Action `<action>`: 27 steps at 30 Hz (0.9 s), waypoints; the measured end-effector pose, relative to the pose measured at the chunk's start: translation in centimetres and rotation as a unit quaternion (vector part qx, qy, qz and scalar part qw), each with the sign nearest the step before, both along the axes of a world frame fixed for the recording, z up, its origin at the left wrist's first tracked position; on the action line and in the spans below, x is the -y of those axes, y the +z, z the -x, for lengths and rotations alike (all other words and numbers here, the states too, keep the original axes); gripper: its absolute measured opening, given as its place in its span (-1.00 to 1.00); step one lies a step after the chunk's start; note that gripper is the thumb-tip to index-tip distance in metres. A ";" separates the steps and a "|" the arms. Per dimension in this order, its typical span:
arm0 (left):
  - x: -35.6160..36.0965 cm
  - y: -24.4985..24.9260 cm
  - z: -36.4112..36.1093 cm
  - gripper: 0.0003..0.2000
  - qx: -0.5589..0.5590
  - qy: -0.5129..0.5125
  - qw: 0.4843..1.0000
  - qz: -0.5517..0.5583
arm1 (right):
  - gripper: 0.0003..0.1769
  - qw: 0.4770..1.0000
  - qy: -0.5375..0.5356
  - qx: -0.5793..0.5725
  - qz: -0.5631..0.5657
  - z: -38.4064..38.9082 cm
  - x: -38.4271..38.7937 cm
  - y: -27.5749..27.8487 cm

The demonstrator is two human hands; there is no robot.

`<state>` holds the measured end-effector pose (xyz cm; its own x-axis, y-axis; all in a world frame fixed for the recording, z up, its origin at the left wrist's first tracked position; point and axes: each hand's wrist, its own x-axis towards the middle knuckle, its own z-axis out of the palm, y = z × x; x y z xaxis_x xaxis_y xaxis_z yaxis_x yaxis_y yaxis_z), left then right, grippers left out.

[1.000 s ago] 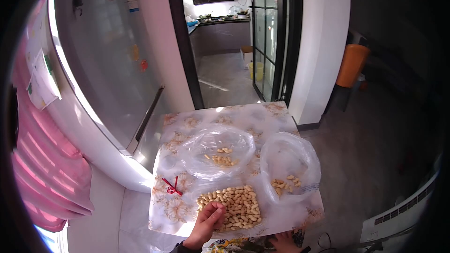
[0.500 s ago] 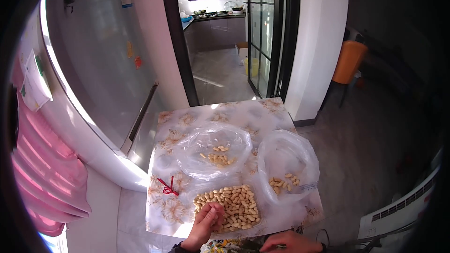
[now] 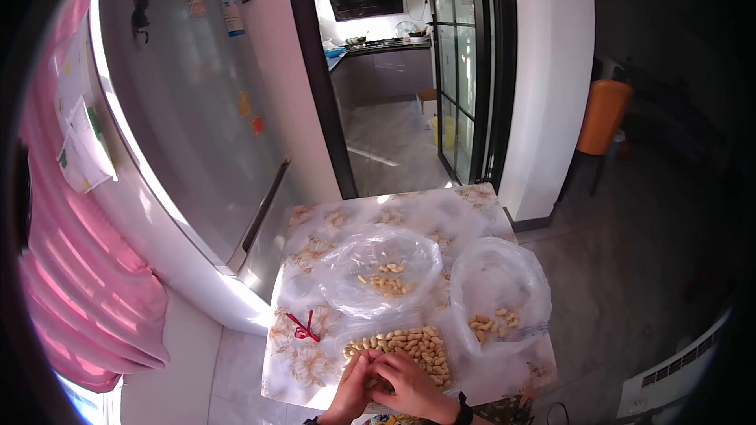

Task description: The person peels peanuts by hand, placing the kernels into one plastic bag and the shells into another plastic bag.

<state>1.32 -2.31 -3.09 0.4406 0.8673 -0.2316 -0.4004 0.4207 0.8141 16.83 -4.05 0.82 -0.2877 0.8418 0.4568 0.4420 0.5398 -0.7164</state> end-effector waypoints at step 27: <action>0.3 1.1 -0.5 -0.80 -0.016 -0.012 0.999 -0.028 | -0.76 0.992 -0.099 -0.070 0.038 -1.3 0.9 -0.9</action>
